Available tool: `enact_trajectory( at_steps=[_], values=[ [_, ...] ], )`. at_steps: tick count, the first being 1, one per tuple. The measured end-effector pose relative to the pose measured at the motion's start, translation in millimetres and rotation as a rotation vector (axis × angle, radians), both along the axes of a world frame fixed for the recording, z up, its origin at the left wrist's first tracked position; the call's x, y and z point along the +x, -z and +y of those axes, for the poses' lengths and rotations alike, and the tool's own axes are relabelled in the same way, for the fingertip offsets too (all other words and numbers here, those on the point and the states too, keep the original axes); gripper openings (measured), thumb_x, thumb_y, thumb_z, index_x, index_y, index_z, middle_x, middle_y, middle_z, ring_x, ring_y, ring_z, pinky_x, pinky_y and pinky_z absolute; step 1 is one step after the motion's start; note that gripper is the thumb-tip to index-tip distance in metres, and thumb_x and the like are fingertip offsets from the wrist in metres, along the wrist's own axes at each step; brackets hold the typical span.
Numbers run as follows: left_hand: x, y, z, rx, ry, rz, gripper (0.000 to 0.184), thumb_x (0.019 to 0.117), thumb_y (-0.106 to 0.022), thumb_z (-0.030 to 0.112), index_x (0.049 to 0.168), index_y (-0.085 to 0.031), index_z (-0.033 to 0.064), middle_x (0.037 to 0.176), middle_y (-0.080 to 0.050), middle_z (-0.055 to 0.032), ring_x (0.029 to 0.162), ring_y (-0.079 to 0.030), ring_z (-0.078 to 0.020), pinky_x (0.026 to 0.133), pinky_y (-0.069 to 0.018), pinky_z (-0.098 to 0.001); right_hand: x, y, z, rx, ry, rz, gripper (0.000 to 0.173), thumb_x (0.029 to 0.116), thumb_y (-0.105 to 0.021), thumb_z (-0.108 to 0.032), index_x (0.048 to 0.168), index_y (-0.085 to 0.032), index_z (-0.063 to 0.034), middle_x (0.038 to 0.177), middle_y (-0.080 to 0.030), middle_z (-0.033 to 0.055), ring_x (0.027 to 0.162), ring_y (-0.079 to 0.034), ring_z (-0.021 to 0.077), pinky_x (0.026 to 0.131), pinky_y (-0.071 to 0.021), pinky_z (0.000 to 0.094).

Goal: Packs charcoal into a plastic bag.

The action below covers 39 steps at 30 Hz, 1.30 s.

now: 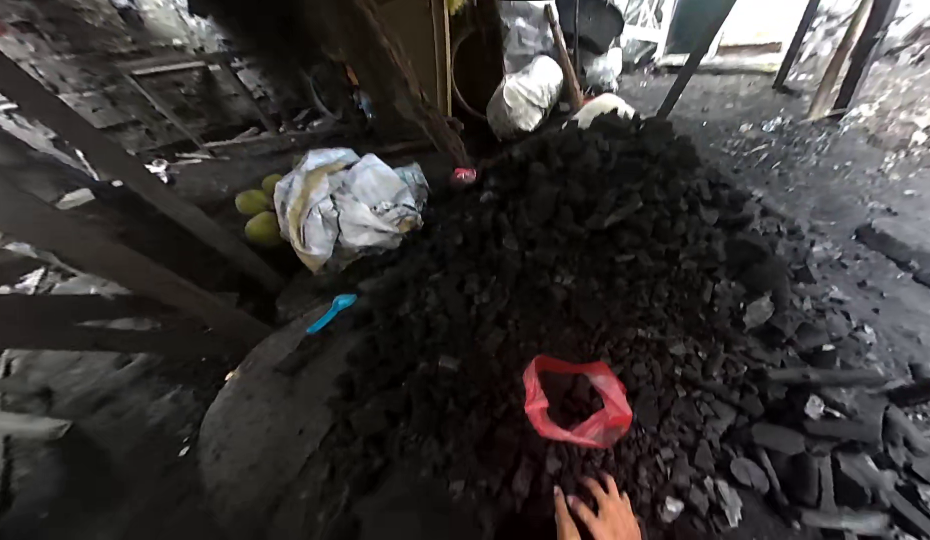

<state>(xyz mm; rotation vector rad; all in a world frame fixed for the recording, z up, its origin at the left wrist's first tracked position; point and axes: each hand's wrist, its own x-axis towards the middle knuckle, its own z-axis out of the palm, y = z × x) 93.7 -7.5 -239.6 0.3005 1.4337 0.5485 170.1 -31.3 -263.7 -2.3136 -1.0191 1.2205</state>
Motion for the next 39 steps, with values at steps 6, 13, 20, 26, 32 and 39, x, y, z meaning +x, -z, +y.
enact_trajectory(
  at_steps=[6, 13, 20, 26, 32, 39],
  values=[
    [4, -28, 2, -0.036, -0.058, -0.112, 0.055, 0.1119, -0.026, 0.046, 0.144, -0.05, 0.0082, 0.138, -0.058, -0.0192, 0.124, -0.056, -0.0316, 0.1, -0.0465, -0.0562, 8, -22, 13, 0.119, 0.078, 0.191, 0.045, 0.0937, -0.066, -0.05, 0.125, -0.074, -0.0185, 0.148, -0.055, 0.0162, 0.136, -0.051, 0.0377, 0.112, -0.0379, 0.0604],
    [16, -135, 18, 0.195, -0.159, -0.278, 0.043, 0.1121, -0.032, 0.037, 0.14, -0.051, 0.0095, 0.122, -0.064, -0.0127, 0.108, -0.064, -0.0215, 0.089, -0.0547, -0.0416, 6, -146, 27, 0.545, 0.05, -0.148, 0.041, 0.0935, -0.062, -0.049, 0.111, -0.08, -0.0168, 0.132, -0.067, 0.0139, 0.12, -0.059, 0.0428, 0.095, -0.0483, 0.0621],
    [49, -156, 117, 0.126, -0.207, -0.428, 0.052, 0.1068, -0.03, 0.056, 0.117, -0.058, 0.0142, 0.095, -0.066, -0.0088, 0.083, -0.066, -0.0231, 0.067, -0.0561, -0.0464, 59, -187, 139, 0.313, -0.266, -0.116, 0.041, 0.1034, -0.057, -0.046, 0.127, -0.072, -0.0169, 0.141, -0.06, 0.0159, 0.132, -0.055, 0.0388, 0.106, -0.042, 0.0636],
    [42, -147, 158, 0.123, -0.111, -0.327, 0.07, 0.1008, -0.034, 0.069, 0.148, -0.044, 0.0177, 0.142, -0.052, -0.0189, 0.124, -0.054, -0.0391, 0.092, -0.0467, -0.0648, 105, -155, 188, 0.132, -0.397, -0.016, 0.061, 0.1055, -0.044, -0.057, 0.146, -0.059, -0.0144, 0.159, -0.04, 0.0239, 0.148, -0.035, 0.0436, 0.119, -0.0268, 0.0653],
    [8, -149, 143, 0.551, 0.731, 0.225, 0.059, 0.1107, -0.04, 0.042, 0.16, -0.03, 0.0105, 0.15, -0.046, -0.0291, 0.129, -0.054, -0.0449, 0.101, -0.0474, -0.0621, 123, -179, 159, 0.167, -0.451, -0.142, 0.049, 0.1076, -0.049, -0.044, 0.145, -0.059, -0.0141, 0.158, -0.042, 0.0225, 0.144, -0.042, 0.0428, 0.116, -0.0325, 0.0642],
    [2, -158, 146, 0.98, 1.164, 1.129, 0.045, 0.0915, -0.073, 0.008, 0.135, -0.061, 0.008, 0.138, -0.051, -0.0306, 0.11, -0.063, -0.0483, 0.087, -0.054, -0.0602, 122, -149, 88, 0.704, -0.138, -0.144, 0.033, 0.102, -0.061, -0.009, 0.134, -0.065, 0.0008, 0.141, -0.06, 0.0234, 0.13, -0.058, 0.0389, 0.109, -0.0445, 0.0583]
  ],
)
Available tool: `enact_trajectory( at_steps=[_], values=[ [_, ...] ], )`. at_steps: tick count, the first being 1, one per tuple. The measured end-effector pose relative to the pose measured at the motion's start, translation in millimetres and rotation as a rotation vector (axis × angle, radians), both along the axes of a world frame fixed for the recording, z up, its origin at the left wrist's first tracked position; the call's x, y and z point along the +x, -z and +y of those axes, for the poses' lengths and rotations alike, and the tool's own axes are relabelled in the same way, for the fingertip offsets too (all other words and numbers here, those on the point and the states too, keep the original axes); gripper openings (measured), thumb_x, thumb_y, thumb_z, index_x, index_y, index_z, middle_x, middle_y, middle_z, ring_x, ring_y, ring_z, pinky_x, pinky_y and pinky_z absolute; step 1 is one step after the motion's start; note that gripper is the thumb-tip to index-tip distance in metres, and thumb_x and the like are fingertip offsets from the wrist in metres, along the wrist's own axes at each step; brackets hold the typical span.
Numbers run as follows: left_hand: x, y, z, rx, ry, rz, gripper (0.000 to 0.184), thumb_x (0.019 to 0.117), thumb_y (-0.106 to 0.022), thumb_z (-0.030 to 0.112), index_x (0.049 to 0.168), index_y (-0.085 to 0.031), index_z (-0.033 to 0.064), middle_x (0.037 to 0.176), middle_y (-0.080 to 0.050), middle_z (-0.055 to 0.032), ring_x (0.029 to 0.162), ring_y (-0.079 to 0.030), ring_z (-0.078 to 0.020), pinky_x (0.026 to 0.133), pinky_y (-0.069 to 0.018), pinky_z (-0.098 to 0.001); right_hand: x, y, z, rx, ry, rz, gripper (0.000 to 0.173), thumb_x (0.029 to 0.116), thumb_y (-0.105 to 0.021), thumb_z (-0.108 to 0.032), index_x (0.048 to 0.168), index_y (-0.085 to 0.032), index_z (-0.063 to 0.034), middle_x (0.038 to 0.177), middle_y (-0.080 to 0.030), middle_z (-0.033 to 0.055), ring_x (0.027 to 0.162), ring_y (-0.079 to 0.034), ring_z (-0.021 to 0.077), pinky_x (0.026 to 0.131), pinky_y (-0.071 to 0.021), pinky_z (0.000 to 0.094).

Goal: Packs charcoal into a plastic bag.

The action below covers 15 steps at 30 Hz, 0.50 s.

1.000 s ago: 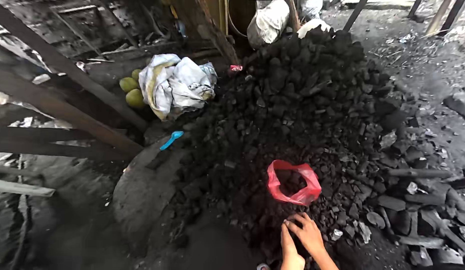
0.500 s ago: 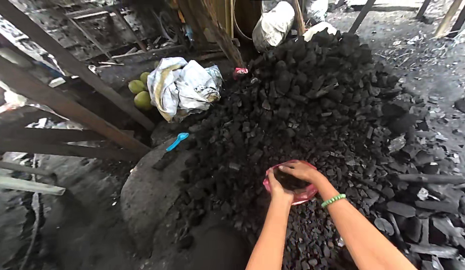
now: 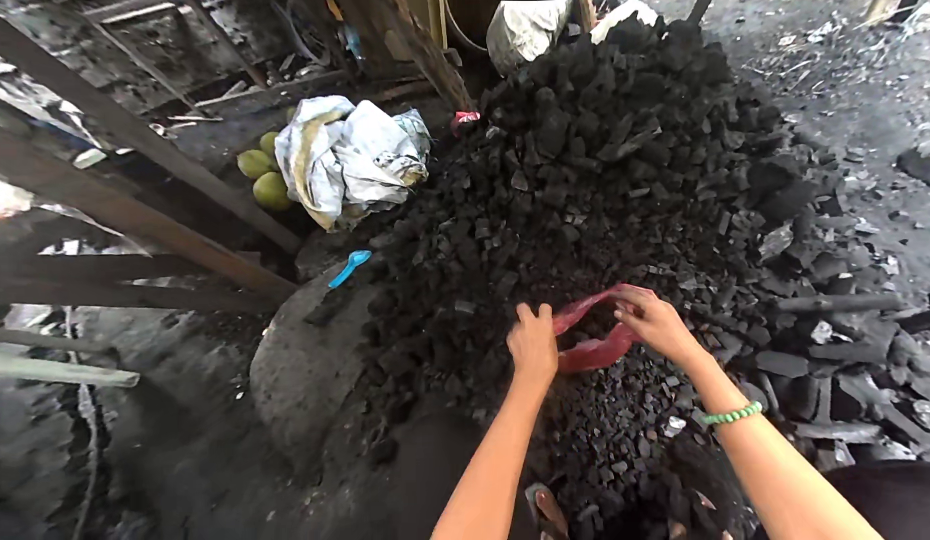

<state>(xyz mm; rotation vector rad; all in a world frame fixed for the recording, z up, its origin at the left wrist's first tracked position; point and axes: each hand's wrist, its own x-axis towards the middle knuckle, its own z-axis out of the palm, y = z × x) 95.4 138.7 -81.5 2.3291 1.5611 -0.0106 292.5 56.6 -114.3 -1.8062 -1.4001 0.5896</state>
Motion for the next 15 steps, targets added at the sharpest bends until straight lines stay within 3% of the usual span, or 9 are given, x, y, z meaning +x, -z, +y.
enact_trajectory(
  at_steps=[2, 4, 5, 7, 9, 10, 12, 14, 15],
  values=[
    [-2, 6, 10, -0.011, 0.017, 0.016, 0.061, 0.088, -0.071, 0.001, 0.145, -0.054, 0.0143, 0.146, -0.043, -0.0324, 0.125, -0.051, -0.0545, 0.092, -0.0464, -0.0689, -8, 21, -25, 0.104, 0.238, 0.212, 0.031, 0.1037, -0.057, -0.008, 0.132, -0.064, 0.0019, 0.132, -0.066, 0.0198, 0.119, -0.066, 0.0305, 0.103, -0.0519, 0.0506],
    [-7, 8, 19, -0.146, -0.02, -0.036, 0.065, 0.0924, -0.067, 0.003, 0.152, -0.044, 0.0134, 0.136, -0.054, -0.0316, 0.121, -0.056, -0.0527, 0.093, -0.0467, -0.0699, -22, 52, -52, 0.027, 0.448, 0.291, 0.028, 0.1043, -0.056, -0.012, 0.127, -0.062, 0.0024, 0.12, -0.068, 0.0203, 0.108, -0.068, 0.0313, 0.095, -0.0548, 0.0531],
    [-8, 5, 23, -0.214, -0.05, -0.056, 0.064, 0.0947, -0.066, 0.006, 0.153, -0.04, 0.0128, 0.126, -0.063, -0.0285, 0.114, -0.063, -0.0487, 0.091, -0.0507, -0.0664, -31, 70, -66, -0.109, 0.437, 0.263, 0.029, 0.1035, -0.057, -0.013, 0.126, -0.061, 0.0045, 0.119, -0.067, 0.0232, 0.108, -0.067, 0.0355, 0.096, -0.0533, 0.0561],
    [-7, 1, 29, -0.304, -0.11, -0.179, 0.06, 0.0956, -0.065, 0.006, 0.15, -0.042, 0.0092, 0.116, -0.067, -0.0282, 0.106, -0.067, -0.0469, 0.09, -0.0519, -0.0647, -55, 104, -87, -0.457, 0.165, 0.148, 0.04, 0.0998, -0.065, -0.024, 0.129, -0.063, 0.0027, 0.13, -0.063, 0.0247, 0.12, -0.062, 0.0397, 0.103, -0.0489, 0.0588],
    [-6, 0, 32, -0.342, -0.123, -0.326, 0.058, 0.0954, -0.068, 0.007, 0.149, -0.044, 0.0062, 0.116, -0.067, -0.0271, 0.105, -0.067, -0.0446, 0.09, -0.0519, -0.0623, -90, 121, -98, -0.758, -0.152, 0.006, 0.074, 0.0887, -0.077, -0.049, 0.148, -0.054, -0.01, 0.155, -0.043, 0.0241, 0.141, -0.042, 0.0471, 0.109, -0.0378, 0.0703],
    [-5, -2, 33, -0.365, -0.114, -0.414, 0.059, 0.0946, -0.069, 0.007, 0.148, -0.045, 0.0049, 0.117, -0.066, -0.0267, 0.104, -0.067, -0.0424, 0.09, -0.0526, -0.06, -107, 125, -103, -0.85, -0.251, -0.037, 0.089, 0.0819, -0.081, -0.055, 0.155, -0.046, -0.0177, 0.165, -0.028, 0.0232, 0.15, -0.026, 0.0513, 0.11, -0.0262, 0.0793],
    [-3, -6, 33, -0.446, -0.102, -0.622, 0.059, 0.0926, -0.071, 0.002, 0.146, -0.045, 0.0038, 0.118, -0.065, -0.0251, 0.1, -0.066, -0.0353, 0.088, -0.0539, -0.0528, -136, 132, -119, -0.945, -0.4, -0.159, 0.105, 0.0739, -0.086, -0.058, 0.161, -0.034, -0.0307, 0.172, -0.001, 0.0197, 0.154, 0.002, 0.0548, 0.107, -0.0078, 0.0887],
    [0, -23, 29, -0.585, -0.133, -0.826, 0.054, 0.0936, -0.067, -0.002, 0.143, -0.047, 0.0038, 0.112, -0.065, -0.0212, 0.09, -0.065, -0.0253, 0.082, -0.0549, -0.042, -151, 138, -131, -0.977, -0.526, -0.294, 0.111, 0.0707, -0.089, -0.053, 0.163, -0.029, -0.0349, 0.173, 0.006, 0.0163, 0.153, 0.009, 0.0556, 0.102, -0.0024, 0.0918],
    [3, -33, 26, -0.655, -0.163, -0.906, 0.05, 0.0953, -0.064, -0.002, 0.142, -0.048, 0.0051, 0.106, -0.065, -0.0169, 0.081, -0.064, -0.0197, 0.075, -0.0552, -0.0359, -154, 140, -135, -0.987, -0.588, -0.355, 0.112, 0.071, -0.091, -0.047, 0.163, -0.027, -0.0352, 0.173, 0.006, 0.0162, 0.153, 0.008, 0.0564, 0.101, -0.0039, 0.0926]
  ],
)
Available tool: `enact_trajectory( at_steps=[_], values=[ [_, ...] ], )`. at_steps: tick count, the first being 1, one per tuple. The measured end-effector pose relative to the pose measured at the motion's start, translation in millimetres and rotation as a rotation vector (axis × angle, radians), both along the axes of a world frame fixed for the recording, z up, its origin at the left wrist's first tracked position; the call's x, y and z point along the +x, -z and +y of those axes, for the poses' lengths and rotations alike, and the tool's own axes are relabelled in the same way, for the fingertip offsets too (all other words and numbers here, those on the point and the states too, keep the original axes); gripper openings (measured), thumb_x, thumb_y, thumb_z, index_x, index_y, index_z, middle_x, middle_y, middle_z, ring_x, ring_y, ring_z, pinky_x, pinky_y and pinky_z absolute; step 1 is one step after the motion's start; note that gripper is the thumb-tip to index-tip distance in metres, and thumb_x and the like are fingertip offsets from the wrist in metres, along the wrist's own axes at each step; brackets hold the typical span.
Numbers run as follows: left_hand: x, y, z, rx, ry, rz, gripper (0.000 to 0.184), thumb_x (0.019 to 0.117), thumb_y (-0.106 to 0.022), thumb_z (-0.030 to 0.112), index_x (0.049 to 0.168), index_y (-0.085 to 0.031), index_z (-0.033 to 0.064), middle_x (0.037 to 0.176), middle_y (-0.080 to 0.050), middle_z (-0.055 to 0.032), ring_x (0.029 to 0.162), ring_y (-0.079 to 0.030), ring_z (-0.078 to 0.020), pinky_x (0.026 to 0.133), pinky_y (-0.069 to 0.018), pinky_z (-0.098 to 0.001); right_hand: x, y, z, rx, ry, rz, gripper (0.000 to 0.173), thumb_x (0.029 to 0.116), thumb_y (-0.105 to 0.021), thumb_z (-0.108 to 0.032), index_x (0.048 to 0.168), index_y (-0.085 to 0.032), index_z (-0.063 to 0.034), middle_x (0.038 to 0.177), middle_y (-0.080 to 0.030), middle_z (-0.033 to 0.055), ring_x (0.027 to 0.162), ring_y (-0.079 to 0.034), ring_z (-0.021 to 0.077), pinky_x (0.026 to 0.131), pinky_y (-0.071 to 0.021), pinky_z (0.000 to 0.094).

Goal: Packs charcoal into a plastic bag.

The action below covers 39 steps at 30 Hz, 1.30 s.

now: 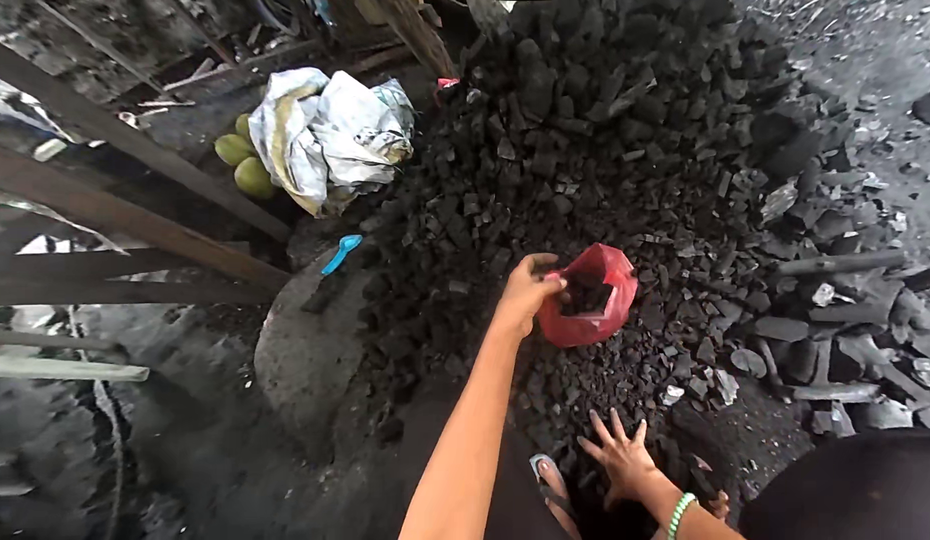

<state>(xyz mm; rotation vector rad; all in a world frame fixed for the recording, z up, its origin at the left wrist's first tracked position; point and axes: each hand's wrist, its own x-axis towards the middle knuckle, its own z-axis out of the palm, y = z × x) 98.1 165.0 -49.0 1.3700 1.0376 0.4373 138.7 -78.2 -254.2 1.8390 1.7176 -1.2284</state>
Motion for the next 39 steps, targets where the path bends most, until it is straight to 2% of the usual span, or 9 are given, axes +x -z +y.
enact_trajectory(
  at_steps=[4, 11, 18, 23, 26, 31, 35, 37, 39],
  values=[
    [6, -46, -9, -0.144, 0.033, -0.163, 0.056, 0.0994, -0.056, 0.001, 0.15, -0.039, 0.0163, 0.104, -0.063, -0.0113, 0.073, -0.062, -0.0142, 0.067, -0.0546, -0.028, 1, 8, -9, 0.038, -0.188, -0.01, 0.104, 0.0728, -0.089, -0.01, 0.16, -0.036, -0.0298, 0.171, -0.013, 0.021, 0.151, -0.008, 0.0609, 0.097, -0.0149, 0.0933],
    [-26, -98, -22, 0.033, 0.129, -0.29, 0.066, 0.0954, -0.052, 0.004, 0.155, -0.029, 0.021, 0.103, -0.066, -0.006, 0.074, -0.067, -0.011, 0.066, -0.0584, -0.0243, 25, 5, -1, 0.043, -0.167, 0.059, 0.091, 0.0767, -0.086, -0.006, 0.154, -0.045, -0.03, 0.162, -0.032, 0.0239, 0.145, -0.026, 0.0585, 0.096, -0.0268, 0.0892],
    [-66, -90, -35, 0.078, 0.131, -0.312, 0.07, 0.0875, -0.056, 0.007, 0.152, -0.032, 0.0224, 0.104, -0.071, -0.0027, 0.077, -0.07, -0.0095, 0.068, -0.06, -0.023, 58, -5, 15, 0.047, -0.009, 0.082, 0.08, 0.0812, -0.077, 0.004, 0.151, -0.051, -0.0245, 0.159, -0.035, 0.0261, 0.143, -0.031, 0.0586, 0.095, -0.0405, 0.08],
    [-79, -77, -42, 0.134, 0.166, -0.233, 0.084, 0.0767, -0.062, 0.005, 0.152, -0.031, 0.0217, 0.112, -0.069, -0.0024, 0.08, -0.07, -0.009, 0.069, -0.0595, -0.0235, 88, 0, 22, 0.239, 0.488, 0.13, 0.074, 0.0804, -0.082, -0.011, 0.148, -0.053, -0.0146, 0.151, -0.044, 0.0295, 0.132, -0.049, 0.0527, 0.102, -0.0465, 0.0672],
    [-81, -70, -49, 0.184, 0.227, -0.17, 0.092, 0.0731, -0.064, 0.004, 0.156, -0.029, 0.0204, 0.117, -0.068, -0.0029, 0.088, -0.069, -0.0089, 0.074, -0.0591, -0.025, 110, -21, 37, 0.543, 0.937, 0.368, 0.072, 0.0779, -0.083, -0.002, 0.144, -0.054, -0.0024, 0.137, -0.055, 0.032, 0.124, -0.057, 0.0495, 0.102, -0.0468, 0.0657],
    [-76, -62, -64, 0.17, 0.306, -0.191, 0.097, 0.0762, -0.064, 0.004, 0.161, -0.023, 0.0279, 0.125, -0.065, -0.0041, 0.082, -0.067, -0.0094, 0.069, -0.0574, -0.0248, 119, -123, 63, 1.052, 1.384, 0.899, 0.074, 0.0779, -0.077, 0.001, 0.143, -0.046, -0.0113, 0.129, -0.059, 0.0121, 0.107, -0.064, 0.02, 0.086, -0.0585, 0.044],
    [-62, -60, -75, 0.129, 0.309, -0.257, 0.099, 0.0756, -0.065, 0.005, 0.161, -0.022, 0.0296, 0.125, -0.064, -0.0038, 0.077, -0.065, -0.0082, 0.065, -0.0568, -0.0249, 87, -179, 74, 1.418, 1.086, 0.907, 0.075, 0.0742, -0.08, -0.005, 0.141, -0.048, -0.0124, 0.123, -0.062, 0.0006, 0.102, -0.065, 0.005, 0.085, -0.0589, 0.0263],
    [-56, -61, -79, 0.122, 0.295, -0.298, 0.099, 0.0759, -0.064, 0.004, 0.161, -0.021, 0.0304, 0.123, -0.065, -0.0038, 0.078, -0.066, -0.0081, 0.066, -0.057, -0.0248, 70, -174, 78, 1.473, 0.792, 0.794, 0.071, 0.0676, -0.083, 0.0, 0.133, -0.056, -0.0003, 0.129, -0.06, 0.0152, 0.112, -0.063, 0.0208, 0.093, -0.0566, 0.0388],
    [-54, -66, -83, 0.111, 0.294, -0.348, 0.099, 0.0765, -0.062, 0.003, 0.161, -0.019, 0.0305, 0.122, -0.065, -0.0041, 0.079, -0.066, -0.0074, 0.066, -0.0564, -0.0232, 62, -157, 81, 1.424, 0.479, 0.58, 0.067, 0.0615, -0.089, -0.003, 0.125, -0.067, -0.0001, 0.127, -0.061, 0.0255, 0.114, -0.063, 0.0389, 0.093, -0.0562, 0.0545]
  ],
)
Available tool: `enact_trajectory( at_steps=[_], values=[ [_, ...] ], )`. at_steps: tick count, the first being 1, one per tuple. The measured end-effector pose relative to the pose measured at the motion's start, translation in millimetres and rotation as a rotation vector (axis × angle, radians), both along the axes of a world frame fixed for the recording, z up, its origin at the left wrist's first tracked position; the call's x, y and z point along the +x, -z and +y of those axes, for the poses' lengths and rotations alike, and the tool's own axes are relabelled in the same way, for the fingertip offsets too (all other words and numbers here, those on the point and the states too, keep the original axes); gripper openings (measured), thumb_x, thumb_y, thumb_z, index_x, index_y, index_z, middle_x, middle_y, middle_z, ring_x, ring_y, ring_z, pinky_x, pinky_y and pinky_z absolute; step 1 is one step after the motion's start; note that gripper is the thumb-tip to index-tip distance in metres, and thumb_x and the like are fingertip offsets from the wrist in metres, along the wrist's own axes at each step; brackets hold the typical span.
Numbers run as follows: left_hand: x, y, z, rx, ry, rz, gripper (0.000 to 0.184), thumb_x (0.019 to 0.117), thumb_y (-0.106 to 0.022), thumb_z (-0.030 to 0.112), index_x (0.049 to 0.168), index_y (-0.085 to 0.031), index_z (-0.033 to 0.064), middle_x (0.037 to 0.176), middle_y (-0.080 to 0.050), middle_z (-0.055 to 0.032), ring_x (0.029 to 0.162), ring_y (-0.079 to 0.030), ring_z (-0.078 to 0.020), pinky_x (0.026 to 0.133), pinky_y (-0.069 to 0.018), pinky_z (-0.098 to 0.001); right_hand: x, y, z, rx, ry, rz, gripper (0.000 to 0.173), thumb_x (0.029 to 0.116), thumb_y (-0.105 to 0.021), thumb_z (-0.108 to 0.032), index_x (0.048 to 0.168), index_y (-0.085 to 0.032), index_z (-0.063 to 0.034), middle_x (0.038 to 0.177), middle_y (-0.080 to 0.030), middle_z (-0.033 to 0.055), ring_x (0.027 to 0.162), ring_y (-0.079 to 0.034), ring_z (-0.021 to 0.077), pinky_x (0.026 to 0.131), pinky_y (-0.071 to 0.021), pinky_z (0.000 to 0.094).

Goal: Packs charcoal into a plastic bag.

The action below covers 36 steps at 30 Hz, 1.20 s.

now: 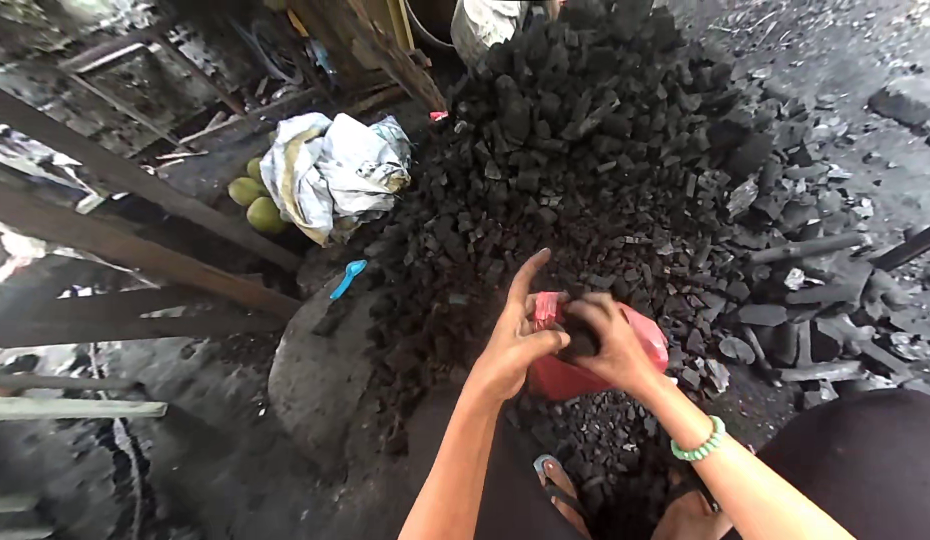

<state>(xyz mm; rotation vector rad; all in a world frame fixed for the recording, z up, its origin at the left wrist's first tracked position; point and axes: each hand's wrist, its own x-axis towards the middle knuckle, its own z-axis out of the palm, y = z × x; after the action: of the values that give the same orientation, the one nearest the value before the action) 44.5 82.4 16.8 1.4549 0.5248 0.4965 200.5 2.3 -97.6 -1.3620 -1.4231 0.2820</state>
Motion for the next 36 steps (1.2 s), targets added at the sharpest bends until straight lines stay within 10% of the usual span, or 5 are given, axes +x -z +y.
enact_trajectory(
  at_steps=[6, 14, 20, 24, 36],
  values=[
    [0, -13, -13, -0.02, 0.053, -0.043, 0.093, 0.0791, -0.06, 0.001, 0.161, -0.023, 0.0263, 0.119, -0.066, -0.0049, 0.076, -0.065, -0.0064, 0.061, -0.055, -0.0207, 1, -37, -10, -0.788, -0.397, -0.363, 0.047, 0.0975, -0.067, -0.011, 0.143, -0.061, -0.0193, 0.155, -0.048, 0.0152, 0.144, -0.041, 0.0434, 0.108, -0.0387, 0.0673],
    [-18, -20, 3, 0.145, 0.036, 0.222, 0.063, 0.0856, -0.059, 0.004, 0.147, -0.046, 0.01, 0.102, -0.067, -0.0046, 0.072, -0.058, -0.0064, 0.062, -0.0485, -0.0221, 23, -61, -69, -0.873, -0.424, -0.69, 0.046, 0.0933, -0.075, -0.037, 0.118, -0.07, 0.0003, 0.113, -0.07, 0.0262, 0.11, -0.065, 0.0475, 0.099, -0.0458, 0.0675],
    [-21, -3, -10, 0.83, 0.395, 1.299, 0.083, 0.0874, -0.076, 0.008, 0.16, -0.037, 0.0197, 0.152, -0.038, -0.0321, 0.122, -0.056, -0.0505, 0.1, -0.0435, -0.0687, 21, -52, -98, -0.599, -0.377, -0.972, 0.019, 0.0925, -0.061, 0.009, 0.109, -0.069, 0.0042, 0.1, -0.072, 0.0237, 0.105, -0.069, 0.0452, 0.107, -0.0393, 0.0692],
    [-5, -10, -25, 0.849, 0.481, 1.574, 0.03, 0.0988, -0.065, 0.019, 0.119, -0.068, -0.002, 0.131, -0.063, -0.0244, 0.125, -0.057, -0.043, 0.099, -0.0437, -0.0644, 4, -79, -99, -0.204, -0.301, -1.044, 0.012, 0.0843, -0.072, 0.006, 0.093, -0.071, -0.0024, 0.076, -0.069, 0.0135, 0.078, -0.072, 0.0344, 0.091, -0.0543, 0.0608],
    [11, -13, -41, -0.338, 0.393, 0.359, 0.031, 0.109, -0.04, 0.021, 0.08, -0.051, 0.0163, 0.054, -0.041, 0.0096, 0.041, -0.035, 0.0019, 0.04, -0.0306, -0.0127, 46, -159, -81, -0.198, 0.203, -0.682, 0.044, 0.081, -0.086, -0.028, 0.113, -0.07, -0.002, 0.083, -0.069, 0.0186, 0.072, -0.068, 0.0405, 0.06, -0.0525, 0.0619]
  ],
)
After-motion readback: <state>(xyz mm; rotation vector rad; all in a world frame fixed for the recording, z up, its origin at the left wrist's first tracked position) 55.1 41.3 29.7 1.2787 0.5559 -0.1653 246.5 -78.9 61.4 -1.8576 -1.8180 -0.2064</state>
